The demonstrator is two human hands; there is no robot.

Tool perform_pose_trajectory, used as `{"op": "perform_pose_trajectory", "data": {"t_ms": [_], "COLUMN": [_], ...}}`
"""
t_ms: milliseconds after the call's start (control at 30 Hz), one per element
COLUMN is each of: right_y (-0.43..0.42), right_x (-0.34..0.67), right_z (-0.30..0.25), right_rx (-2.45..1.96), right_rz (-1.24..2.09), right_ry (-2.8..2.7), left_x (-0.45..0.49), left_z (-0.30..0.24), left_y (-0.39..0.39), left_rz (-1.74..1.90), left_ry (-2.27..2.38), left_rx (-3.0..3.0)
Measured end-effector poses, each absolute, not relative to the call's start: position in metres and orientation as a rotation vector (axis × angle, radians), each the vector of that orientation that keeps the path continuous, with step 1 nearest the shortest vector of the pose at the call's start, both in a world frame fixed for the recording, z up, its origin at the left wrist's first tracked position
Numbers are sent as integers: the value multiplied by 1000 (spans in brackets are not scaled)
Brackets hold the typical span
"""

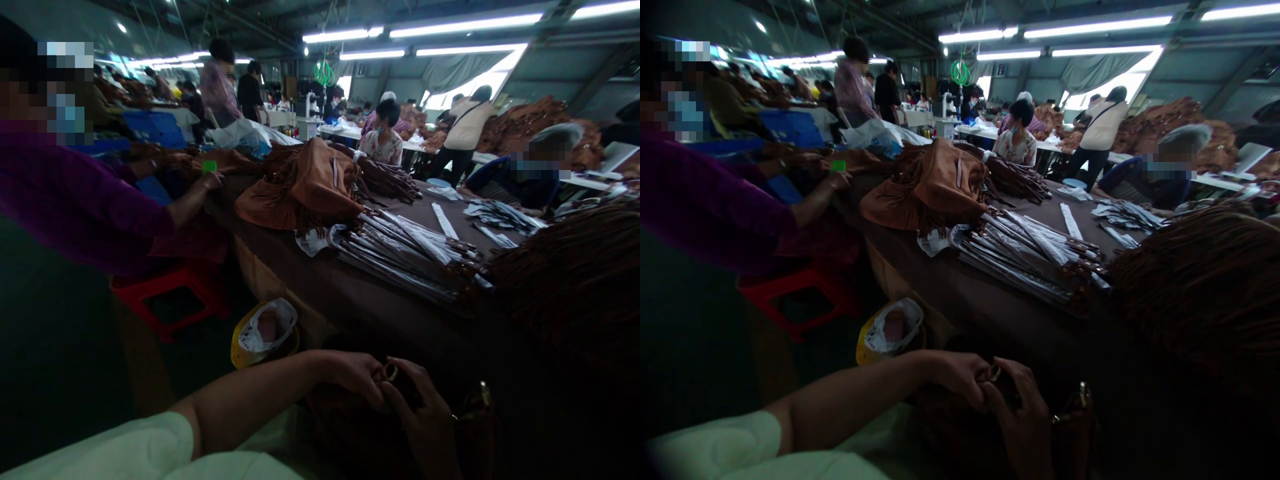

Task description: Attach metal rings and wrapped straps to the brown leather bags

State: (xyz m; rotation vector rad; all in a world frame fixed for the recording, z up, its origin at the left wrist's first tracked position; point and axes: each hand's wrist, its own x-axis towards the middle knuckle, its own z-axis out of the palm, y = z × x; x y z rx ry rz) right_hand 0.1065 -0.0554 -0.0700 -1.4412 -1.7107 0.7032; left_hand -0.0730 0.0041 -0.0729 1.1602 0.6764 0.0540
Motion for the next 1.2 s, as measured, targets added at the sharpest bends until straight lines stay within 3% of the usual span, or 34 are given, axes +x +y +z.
{"op": "perform_pose_trajectory", "data": {"t_ms": [267, 533, 767, 967, 1200], "right_y": [-62, -59, -64, -66, -66], "right_x": [101, 89, 91, 102, 101], "right_z": [-70, -63, -54, -61, -77], "right_rx": [-1450, -1474, -1483, -1468, -1270], "right_rz": [749, 1173, 844, 816, 422], "right_ry": [-1678, -1267, -1462, -1577, -1755], "left_x": [-76, -79, -80, -80, -76], "left_z": [-55, -44, -45, -44, -54], "left_y": [-5, -14, -8, -10, -8], "left_rz": [70, 206, 176, 159, 185], "left_ry": [702, 851, 747, 705, 728], "left_rx": [1419, 1496, 1476, 1485, 1464]}}
